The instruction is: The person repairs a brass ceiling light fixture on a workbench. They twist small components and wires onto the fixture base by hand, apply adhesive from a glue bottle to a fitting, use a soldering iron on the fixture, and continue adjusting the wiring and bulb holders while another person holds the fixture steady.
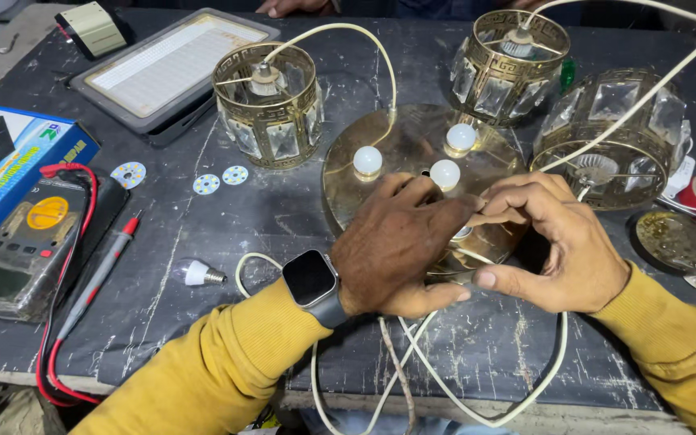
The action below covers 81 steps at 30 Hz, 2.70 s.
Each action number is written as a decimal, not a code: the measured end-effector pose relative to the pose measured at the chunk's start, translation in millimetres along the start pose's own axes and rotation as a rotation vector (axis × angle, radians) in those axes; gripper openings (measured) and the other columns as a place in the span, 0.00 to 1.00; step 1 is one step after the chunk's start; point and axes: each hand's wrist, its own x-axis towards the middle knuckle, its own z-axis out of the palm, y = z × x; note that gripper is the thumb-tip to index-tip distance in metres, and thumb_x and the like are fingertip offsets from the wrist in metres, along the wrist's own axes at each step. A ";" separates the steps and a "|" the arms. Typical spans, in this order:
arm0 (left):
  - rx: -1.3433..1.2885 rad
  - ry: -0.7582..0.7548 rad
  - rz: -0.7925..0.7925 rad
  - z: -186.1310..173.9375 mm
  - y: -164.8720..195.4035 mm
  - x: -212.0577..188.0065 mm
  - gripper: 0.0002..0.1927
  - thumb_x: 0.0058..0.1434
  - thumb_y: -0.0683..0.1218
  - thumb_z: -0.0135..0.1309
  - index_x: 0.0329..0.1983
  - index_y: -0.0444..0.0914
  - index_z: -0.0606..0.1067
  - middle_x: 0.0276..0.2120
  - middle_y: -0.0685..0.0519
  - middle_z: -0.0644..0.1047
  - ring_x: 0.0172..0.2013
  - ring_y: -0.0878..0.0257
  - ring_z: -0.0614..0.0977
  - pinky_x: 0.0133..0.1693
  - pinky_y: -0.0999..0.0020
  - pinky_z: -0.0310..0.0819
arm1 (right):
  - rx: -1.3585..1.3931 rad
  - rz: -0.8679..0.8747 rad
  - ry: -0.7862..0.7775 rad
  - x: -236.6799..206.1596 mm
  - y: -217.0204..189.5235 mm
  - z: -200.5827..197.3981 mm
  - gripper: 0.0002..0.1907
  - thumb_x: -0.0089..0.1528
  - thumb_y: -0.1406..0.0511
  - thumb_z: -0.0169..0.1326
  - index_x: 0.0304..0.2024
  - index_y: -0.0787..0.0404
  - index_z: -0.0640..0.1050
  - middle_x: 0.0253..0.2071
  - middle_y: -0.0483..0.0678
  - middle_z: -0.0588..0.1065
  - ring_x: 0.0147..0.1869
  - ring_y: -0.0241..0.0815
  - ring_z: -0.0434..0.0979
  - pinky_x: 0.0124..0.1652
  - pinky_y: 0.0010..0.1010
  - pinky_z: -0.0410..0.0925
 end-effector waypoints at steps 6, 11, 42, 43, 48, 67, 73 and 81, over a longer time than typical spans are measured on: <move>-0.005 -0.007 -0.010 3.7 -2.1 -1.2 0.45 0.50 0.66 0.62 0.63 0.33 0.68 0.48 0.48 0.78 0.50 0.51 0.75 0.54 0.51 0.64 | -0.119 -0.055 0.017 -2.4 3.7 -0.1 0.36 0.46 0.51 0.70 0.50 0.62 0.73 0.52 0.55 0.75 0.58 0.52 0.74 0.57 0.42 0.64; -0.024 0.075 0.036 2.4 -3.5 -3.3 0.45 0.52 0.64 0.61 0.65 0.33 0.66 0.55 0.46 0.77 0.53 0.51 0.76 0.55 0.52 0.64 | -0.153 -0.101 0.007 -6.4 9.7 7.2 0.37 0.45 0.50 0.70 0.49 0.61 0.72 0.53 0.56 0.75 0.57 0.53 0.74 0.57 0.43 0.64; -0.016 0.131 -0.067 51.4 -29.9 -7.5 0.59 0.44 0.64 0.64 0.74 0.38 0.51 0.37 0.55 0.82 0.49 0.57 0.77 0.48 0.55 0.64 | 0.203 0.244 -0.025 -38.7 73.3 52.4 0.34 0.43 0.65 0.70 0.51 0.65 0.73 0.57 0.55 0.75 0.60 0.46 0.80 0.61 0.40 0.71; -0.014 0.122 -0.067 51.5 -29.8 -7.2 0.59 0.44 0.63 0.64 0.74 0.38 0.51 0.37 0.55 0.82 0.49 0.57 0.77 0.49 0.54 0.65 | 0.177 0.217 -0.021 -39.7 75.0 52.6 0.34 0.43 0.64 0.70 0.51 0.65 0.73 0.57 0.55 0.75 0.61 0.46 0.80 0.61 0.40 0.71; 0.040 0.117 -0.064 46.1 -26.7 -7.2 0.56 0.43 0.63 0.65 0.72 0.39 0.55 0.37 0.55 0.81 0.48 0.57 0.78 0.48 0.55 0.65 | 0.164 0.206 -0.036 -41.0 83.3 52.3 0.34 0.44 0.64 0.70 0.51 0.65 0.73 0.55 0.54 0.76 0.59 0.45 0.81 0.61 0.39 0.71; 0.041 0.151 -0.021 43.3 -21.5 -8.7 0.45 0.47 0.61 0.62 0.68 0.46 0.61 0.39 0.60 0.78 0.40 0.62 0.76 0.43 0.63 0.62 | 0.150 0.277 -0.026 -43.9 85.3 51.5 0.40 0.46 0.63 0.68 0.59 0.67 0.69 0.57 0.57 0.74 0.59 0.48 0.80 0.61 0.42 0.71; 0.038 0.164 -0.025 43.0 -20.7 -8.7 0.45 0.46 0.61 0.62 0.68 0.46 0.61 0.36 0.58 0.77 0.39 0.62 0.77 0.42 0.63 0.62 | 0.070 0.301 -0.075 -43.4 91.9 49.7 0.40 0.44 0.63 0.69 0.57 0.67 0.70 0.54 0.57 0.75 0.56 0.48 0.82 0.59 0.42 0.73; 0.040 0.153 -0.050 42.8 -20.2 -8.7 0.44 0.46 0.63 0.63 0.64 0.43 0.63 0.35 0.57 0.82 0.43 0.59 0.78 0.43 0.61 0.64 | 0.143 0.240 -0.069 -39.9 89.0 47.7 0.42 0.46 0.61 0.68 0.60 0.68 0.68 0.53 0.58 0.76 0.55 0.47 0.83 0.58 0.41 0.74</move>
